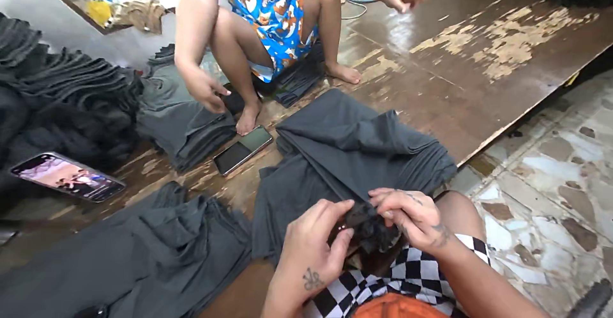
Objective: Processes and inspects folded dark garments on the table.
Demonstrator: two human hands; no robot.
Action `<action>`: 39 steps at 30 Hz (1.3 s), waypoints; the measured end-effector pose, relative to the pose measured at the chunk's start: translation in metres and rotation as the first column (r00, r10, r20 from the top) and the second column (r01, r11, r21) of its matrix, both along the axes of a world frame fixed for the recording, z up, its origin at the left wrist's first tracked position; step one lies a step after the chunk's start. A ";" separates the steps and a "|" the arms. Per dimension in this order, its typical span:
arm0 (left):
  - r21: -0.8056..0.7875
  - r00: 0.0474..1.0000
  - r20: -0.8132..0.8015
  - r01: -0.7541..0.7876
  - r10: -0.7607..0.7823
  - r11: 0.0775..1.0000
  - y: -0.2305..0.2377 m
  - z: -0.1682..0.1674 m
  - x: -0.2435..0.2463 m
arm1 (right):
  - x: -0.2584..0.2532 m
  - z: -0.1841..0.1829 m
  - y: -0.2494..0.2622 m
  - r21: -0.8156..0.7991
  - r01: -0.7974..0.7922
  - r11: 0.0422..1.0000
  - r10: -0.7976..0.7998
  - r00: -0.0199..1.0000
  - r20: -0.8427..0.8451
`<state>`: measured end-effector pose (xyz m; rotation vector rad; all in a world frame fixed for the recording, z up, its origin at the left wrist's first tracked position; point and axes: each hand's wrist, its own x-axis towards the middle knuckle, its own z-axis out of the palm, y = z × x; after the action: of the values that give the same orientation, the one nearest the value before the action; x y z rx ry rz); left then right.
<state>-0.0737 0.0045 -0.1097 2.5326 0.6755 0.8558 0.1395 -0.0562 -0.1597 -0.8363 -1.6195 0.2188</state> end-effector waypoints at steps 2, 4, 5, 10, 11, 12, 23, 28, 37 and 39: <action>0.070 0.999 -0.042 -0.003 0.006 0.998 -0.001 0.001 0.006 | 0.000 -0.001 0.001 0.013 -0.004 1.000 0.004 1.000 0.000; 0.106 0.999 -0.043 -0.001 0.006 0.994 -0.003 0.000 0.009 | 0.000 -0.001 0.001 0.015 -0.005 1.000 0.005 1.000 0.001; 0.121 0.999 -0.045 0.001 0.005 0.993 -0.003 0.002 0.009 | 0.000 0.000 0.001 0.011 -0.007 1.000 0.007 1.000 -0.001; 0.187 0.997 -0.079 0.001 0.014 0.982 0.000 0.005 0.005 | 0.001 0.003 0.002 0.024 -0.049 0.999 0.049 0.999 -0.013; 0.213 0.997 -0.077 -0.008 0.025 0.977 0.001 0.004 0.004 | 0.000 0.003 0.003 0.028 -0.055 0.998 0.055 0.998 -0.007; 0.234 0.996 -0.072 -0.026 0.044 0.972 0.001 0.003 0.003 | 0.000 0.003 0.003 0.033 -0.056 0.998 0.056 0.998 0.002; -0.485 0.998 0.038 0.055 -0.042 0.873 0.018 0.008 0.039 | -0.026 0.012 -0.054 -0.036 -0.297 0.954 0.299 0.952 0.067; -0.539 0.996 -0.067 0.016 -0.062 0.842 0.020 0.008 0.043 | 0.001 0.018 -0.066 0.015 -0.026 1.000 0.026 1.000 -0.016; -0.565 0.990 0.143 0.094 -0.015 0.820 0.022 -0.001 0.051 | 0.030 0.081 -0.071 0.295 -0.316 0.902 0.429 0.742 -0.515; -0.566 0.988 0.151 0.101 -0.018 0.818 0.023 -0.003 0.048 | 0.028 0.086 -0.072 0.336 -0.360 0.870 0.490 0.697 -0.523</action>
<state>-0.0260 0.0274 -0.1123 1.9199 0.6805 0.6693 0.1674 -0.1285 -0.0735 -0.1622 -1.1742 0.5756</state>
